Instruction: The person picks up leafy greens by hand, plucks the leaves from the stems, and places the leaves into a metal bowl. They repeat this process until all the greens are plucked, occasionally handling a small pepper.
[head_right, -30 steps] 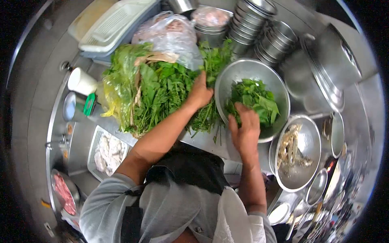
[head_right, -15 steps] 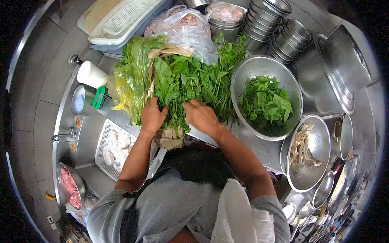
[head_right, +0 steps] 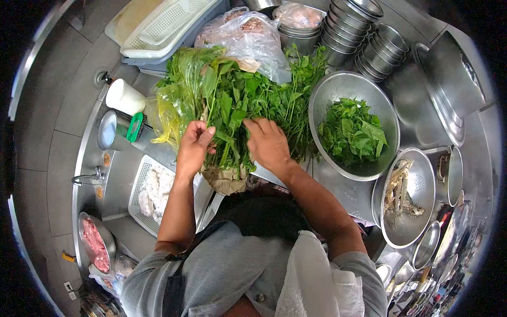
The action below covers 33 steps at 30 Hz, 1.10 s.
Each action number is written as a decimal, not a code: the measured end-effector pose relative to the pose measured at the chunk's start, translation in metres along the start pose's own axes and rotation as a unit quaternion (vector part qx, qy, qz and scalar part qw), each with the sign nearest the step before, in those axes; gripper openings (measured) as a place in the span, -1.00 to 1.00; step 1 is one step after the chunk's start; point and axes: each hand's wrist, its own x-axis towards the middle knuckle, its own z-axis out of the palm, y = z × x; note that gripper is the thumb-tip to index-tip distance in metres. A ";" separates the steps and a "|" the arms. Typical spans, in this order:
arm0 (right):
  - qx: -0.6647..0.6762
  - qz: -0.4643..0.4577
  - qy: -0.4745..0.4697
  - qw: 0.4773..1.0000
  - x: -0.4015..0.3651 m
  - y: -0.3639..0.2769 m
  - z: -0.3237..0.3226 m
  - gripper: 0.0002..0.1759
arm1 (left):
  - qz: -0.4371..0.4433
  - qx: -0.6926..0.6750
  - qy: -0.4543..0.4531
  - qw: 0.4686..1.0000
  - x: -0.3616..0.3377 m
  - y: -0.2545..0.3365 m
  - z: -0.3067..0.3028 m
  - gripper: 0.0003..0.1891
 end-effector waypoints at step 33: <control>0.003 -0.023 0.245 0.969 0.002 -0.020 -0.169 -0.73 | 0.061 -0.254 -0.066 0.963 -0.004 0.051 0.098 -0.91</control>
